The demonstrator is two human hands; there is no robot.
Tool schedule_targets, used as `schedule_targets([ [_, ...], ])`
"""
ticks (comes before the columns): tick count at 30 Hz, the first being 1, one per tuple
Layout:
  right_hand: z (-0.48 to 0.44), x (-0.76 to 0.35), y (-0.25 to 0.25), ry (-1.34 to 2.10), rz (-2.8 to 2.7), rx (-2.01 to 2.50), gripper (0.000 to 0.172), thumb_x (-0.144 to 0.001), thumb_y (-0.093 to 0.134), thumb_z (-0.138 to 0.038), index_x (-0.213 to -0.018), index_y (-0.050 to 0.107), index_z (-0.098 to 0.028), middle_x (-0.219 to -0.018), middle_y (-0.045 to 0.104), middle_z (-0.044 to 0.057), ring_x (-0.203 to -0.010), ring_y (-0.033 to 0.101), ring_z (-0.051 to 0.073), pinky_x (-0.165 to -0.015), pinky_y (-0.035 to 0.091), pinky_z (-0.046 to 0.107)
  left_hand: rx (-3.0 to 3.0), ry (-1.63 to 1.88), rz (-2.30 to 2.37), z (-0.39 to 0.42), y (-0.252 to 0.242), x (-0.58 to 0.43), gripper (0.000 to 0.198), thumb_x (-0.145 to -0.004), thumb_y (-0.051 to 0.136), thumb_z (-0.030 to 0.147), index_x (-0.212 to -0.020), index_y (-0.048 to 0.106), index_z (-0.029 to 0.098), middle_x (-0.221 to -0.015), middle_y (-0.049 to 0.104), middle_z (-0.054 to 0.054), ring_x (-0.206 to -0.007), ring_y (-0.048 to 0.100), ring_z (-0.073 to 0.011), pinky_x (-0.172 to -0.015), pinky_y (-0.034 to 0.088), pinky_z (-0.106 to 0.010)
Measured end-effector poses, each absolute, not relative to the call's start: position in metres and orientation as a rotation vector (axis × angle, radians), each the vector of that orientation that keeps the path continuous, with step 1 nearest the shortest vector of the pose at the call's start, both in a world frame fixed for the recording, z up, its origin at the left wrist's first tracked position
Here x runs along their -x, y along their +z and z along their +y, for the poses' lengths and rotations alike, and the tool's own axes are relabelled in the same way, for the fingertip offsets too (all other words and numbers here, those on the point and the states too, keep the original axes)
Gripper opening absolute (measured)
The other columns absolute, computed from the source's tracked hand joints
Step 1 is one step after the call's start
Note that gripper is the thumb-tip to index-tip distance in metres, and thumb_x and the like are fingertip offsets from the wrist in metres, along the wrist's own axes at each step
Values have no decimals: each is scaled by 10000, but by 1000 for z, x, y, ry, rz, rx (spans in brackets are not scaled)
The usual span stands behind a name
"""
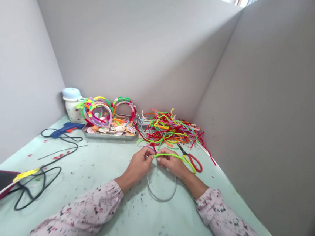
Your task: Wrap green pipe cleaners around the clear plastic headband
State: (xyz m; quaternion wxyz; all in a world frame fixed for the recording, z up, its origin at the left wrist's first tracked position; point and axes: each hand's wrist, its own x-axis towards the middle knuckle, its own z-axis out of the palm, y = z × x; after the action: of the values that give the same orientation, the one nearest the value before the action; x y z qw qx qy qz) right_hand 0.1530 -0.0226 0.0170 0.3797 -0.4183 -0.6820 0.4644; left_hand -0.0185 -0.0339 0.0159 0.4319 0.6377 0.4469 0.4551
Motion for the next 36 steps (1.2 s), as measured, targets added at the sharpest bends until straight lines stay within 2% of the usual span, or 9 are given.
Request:
schedule_targets([
  [7, -30, -148, 18, 1111, -1814, 1145, 147, -759, 584, -284, -849, 613, -172, -650, 555, -33, -605, 521, 110, -604, 412, 233, -1746, 1075, 1189, -46, 8, 25, 210, -792, 483, 245, -952, 600, 175, -746, 608, -6, -594, 511, -108, -569, 389, -212],
  [13, -27, -148, 15, 1113, -1836, 1102, 157, -745, 587, -276, -850, 639, -171, -676, 563, -29, -622, 521, 113, -614, 406, 234, -1816, 1023, 1281, -49, 10, 24, 171, -793, 457, 230, -857, 606, 177, -608, 562, 20, -562, 506, -117, -571, 377, -215],
  [21, -26, -148, 13, 1081, -1870, 1126, 166, -747, 580, -299, -855, 629, -182, -674, 554, -27, -619, 517, 118, -615, 408, 239, -1830, 1028, 1268, -47, 7, 25, 157, -786, 460, 209, -864, 592, 173, -616, 553, 28, -577, 504, -106, -576, 382, -207],
  [30, -23, -149, 8, 1093, -1878, 1122, 183, -753, 582, -306, -882, 630, -186, -672, 565, -21, -601, 523, 122, -600, 411, 243, -1948, 1116, 1275, -44, 3, 26, 158, -757, 472, 141, -861, 588, 167, -749, 594, 9, -690, 520, -108, -635, 389, -210],
  [36, -27, -148, 13, 1108, -1872, 1132, 196, -749, 595, -326, -876, 636, -181, -680, 567, -20, -606, 525, 122, -616, 413, 249, -1895, 1090, 1268, -45, 3, 26, 186, -771, 455, 139, -912, 572, 172, -736, 591, 16, -653, 525, -101, -605, 391, -203],
])
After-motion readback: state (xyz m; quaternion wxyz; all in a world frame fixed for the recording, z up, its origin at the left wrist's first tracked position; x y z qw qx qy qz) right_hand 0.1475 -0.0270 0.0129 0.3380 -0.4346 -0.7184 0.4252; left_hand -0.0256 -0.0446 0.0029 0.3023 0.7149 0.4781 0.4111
